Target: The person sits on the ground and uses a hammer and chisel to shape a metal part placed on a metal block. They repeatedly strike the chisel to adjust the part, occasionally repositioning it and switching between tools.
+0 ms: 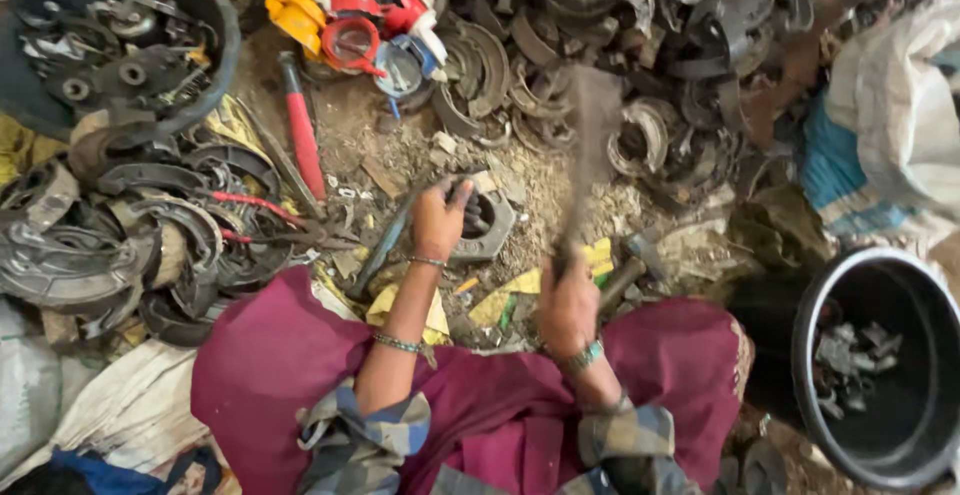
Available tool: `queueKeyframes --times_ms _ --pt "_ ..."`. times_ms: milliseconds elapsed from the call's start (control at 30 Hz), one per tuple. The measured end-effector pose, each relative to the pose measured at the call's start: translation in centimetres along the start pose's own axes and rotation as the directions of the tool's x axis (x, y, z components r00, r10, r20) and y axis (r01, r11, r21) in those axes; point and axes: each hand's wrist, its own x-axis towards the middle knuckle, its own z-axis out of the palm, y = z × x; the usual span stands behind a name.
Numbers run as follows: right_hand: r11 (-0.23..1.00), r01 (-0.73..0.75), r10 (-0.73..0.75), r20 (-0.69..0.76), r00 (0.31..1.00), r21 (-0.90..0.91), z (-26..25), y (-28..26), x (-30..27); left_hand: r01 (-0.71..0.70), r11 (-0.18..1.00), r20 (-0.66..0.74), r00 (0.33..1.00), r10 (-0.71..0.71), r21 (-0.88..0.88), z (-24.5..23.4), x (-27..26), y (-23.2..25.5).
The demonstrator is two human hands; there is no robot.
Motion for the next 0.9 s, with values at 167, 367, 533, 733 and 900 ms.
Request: queueKeyframes --times_ms 167,367,533,733,900 --pt "0.991 -0.042 0.049 -0.051 0.997 0.128 1.2 -0.4 0.3 -0.036 0.999 0.005 0.999 0.036 -0.003 -0.2 0.1 1.2" --pt "0.942 0.019 0.093 0.313 0.945 -0.335 2.9 0.4 2.6 -0.259 0.809 -0.057 0.940 0.338 0.528 0.0 1.2 2.5" --pt "0.997 -0.033 0.041 -0.114 0.993 0.067 -1.1 -2.3 0.7 -0.115 0.980 -0.016 0.993 0.119 0.161 -0.6 -0.2 2.0" --pt "0.868 -0.394 0.492 0.415 0.765 -0.302 2.2 0.9 0.7 -0.047 0.997 0.014 0.999 0.046 0.066 0.2 -0.3 2.8" --pt "0.912 -0.008 0.214 0.458 0.863 -0.411 5.5 6.7 -2.8 -0.137 0.795 -0.018 0.983 0.184 0.591 -1.4 -0.8 2.1"
